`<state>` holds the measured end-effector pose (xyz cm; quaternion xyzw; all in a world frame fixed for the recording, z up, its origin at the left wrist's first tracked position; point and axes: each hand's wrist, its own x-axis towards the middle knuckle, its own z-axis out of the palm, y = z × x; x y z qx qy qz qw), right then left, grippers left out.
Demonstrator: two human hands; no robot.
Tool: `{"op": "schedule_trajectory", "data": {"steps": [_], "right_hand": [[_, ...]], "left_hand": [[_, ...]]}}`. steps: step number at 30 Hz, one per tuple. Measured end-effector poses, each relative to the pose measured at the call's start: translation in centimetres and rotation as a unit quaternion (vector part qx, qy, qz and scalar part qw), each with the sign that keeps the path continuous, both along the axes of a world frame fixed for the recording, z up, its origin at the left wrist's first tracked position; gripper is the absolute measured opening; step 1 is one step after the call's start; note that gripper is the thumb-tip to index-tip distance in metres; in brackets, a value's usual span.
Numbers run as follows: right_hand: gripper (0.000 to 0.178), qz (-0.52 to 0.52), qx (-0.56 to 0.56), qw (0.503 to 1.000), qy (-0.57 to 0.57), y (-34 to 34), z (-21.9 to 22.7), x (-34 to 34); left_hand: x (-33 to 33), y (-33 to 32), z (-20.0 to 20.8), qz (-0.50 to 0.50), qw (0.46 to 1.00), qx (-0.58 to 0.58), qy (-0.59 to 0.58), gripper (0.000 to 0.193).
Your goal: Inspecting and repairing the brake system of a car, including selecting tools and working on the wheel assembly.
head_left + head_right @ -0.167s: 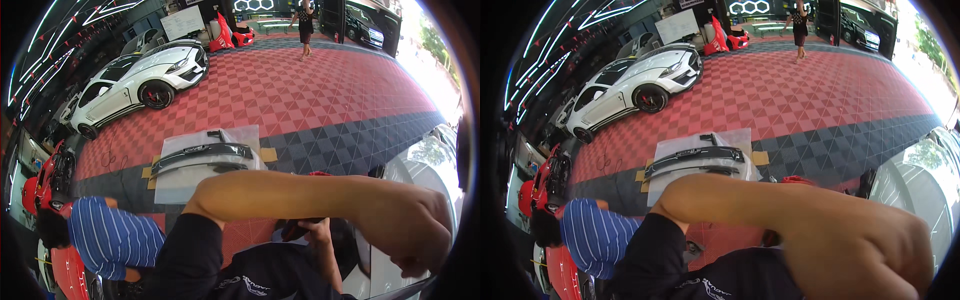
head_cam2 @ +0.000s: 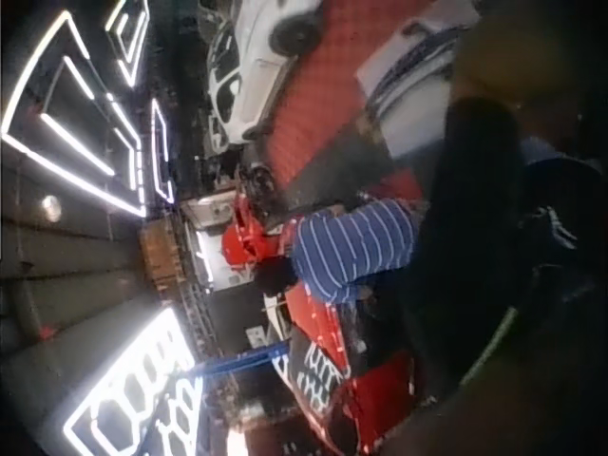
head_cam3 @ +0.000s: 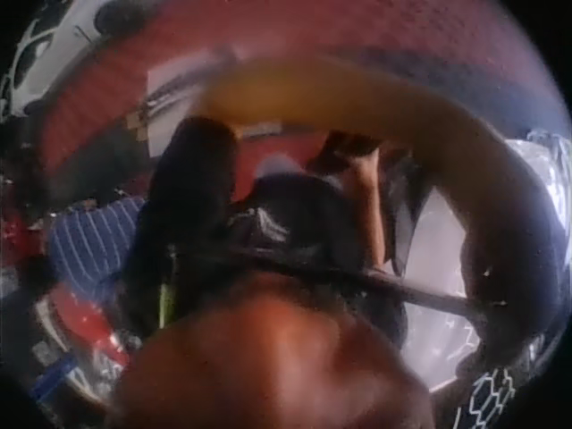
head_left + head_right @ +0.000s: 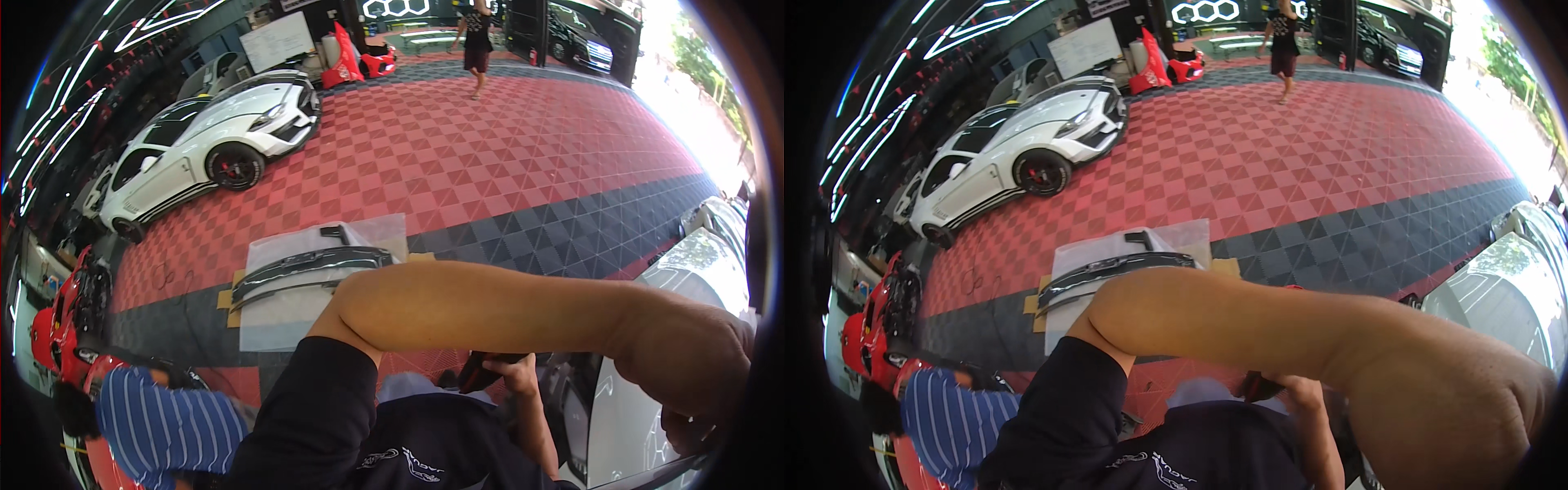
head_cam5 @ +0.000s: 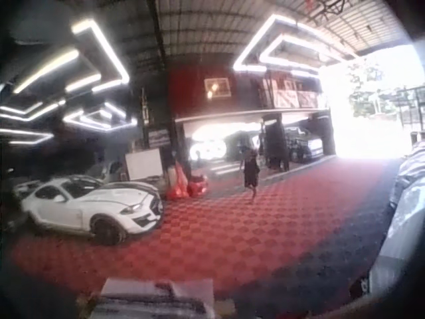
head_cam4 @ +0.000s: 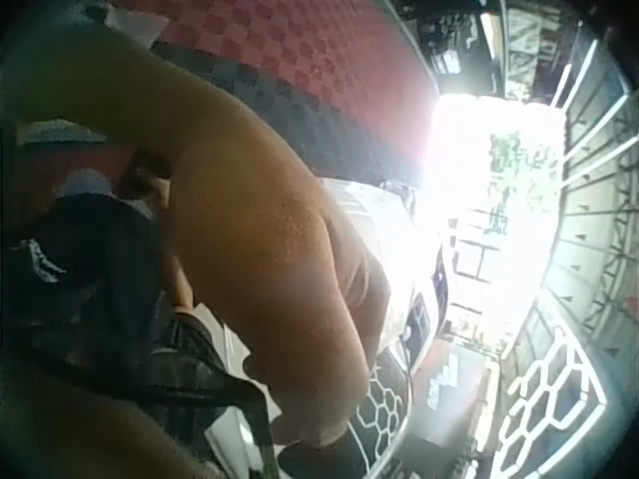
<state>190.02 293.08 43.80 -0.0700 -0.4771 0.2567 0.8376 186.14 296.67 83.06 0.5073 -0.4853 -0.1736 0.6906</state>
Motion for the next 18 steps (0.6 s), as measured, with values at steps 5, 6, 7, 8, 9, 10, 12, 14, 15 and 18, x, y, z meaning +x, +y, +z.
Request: {"op": "schedule_trajectory", "data": {"steps": [5,6,7,8,9,10,12,14,15,18], "right_hand": [[0.051,-0.137,-0.579,0.804,0.019,0.7,8.0,5.1],[0.051,-0.147,-0.583,0.799,0.025,1.4,8.6,6.2],[0.049,-0.163,-0.571,0.805,0.011,2.7,9.2,7.5],[0.047,-0.179,-0.558,0.810,-0.005,3.9,9.5,8.7],[0.047,-0.188,-0.558,0.808,-0.006,4.8,9.2,9.8],[0.047,-0.199,-0.558,0.806,-0.012,5.9,8.8,11.2],[0.050,-0.262,-0.560,0.786,0.017,7.5,7.3,13.3],[0.050,-0.288,-0.522,0.800,-0.070,10.5,8.6,14.8],[0.050,-0.267,-0.518,0.808,-0.080,13.4,8.2,17.7],[0.050,-0.295,-0.504,0.803,-0.113,18.2,10.2,21.5]], "left_hand": [[11.3,2.9,-1.1,-0.045,0.999,-0.025,-0.018,0.024],[12.9,3.5,-0.9,-0.065,0.997,-0.031,-0.021,0.024],[13.3,6.3,-0.7,-0.082,0.996,-0.036,-0.026,0.025],[15.4,5.8,-1.2,-0.096,0.994,-0.039,-0.033,0.026],[16.4,6.6,-1.2,-0.112,0.992,-0.041,-0.042,0.027],[16.5,8.9,-0.6,-0.127,0.989,-0.039,-0.059,0.027],[16.2,10.9,0.2,-0.161,0.982,-0.025,-0.101,0.029],[14.2,15.3,1.2,-0.180,0.972,-0.008,-0.152,0.031],[15.3,17.6,0.2,-0.164,0.975,0.000,-0.152,0.032],[18.2,20.5,0.3,-0.197,0.944,0.022,-0.262,0.035]]}}
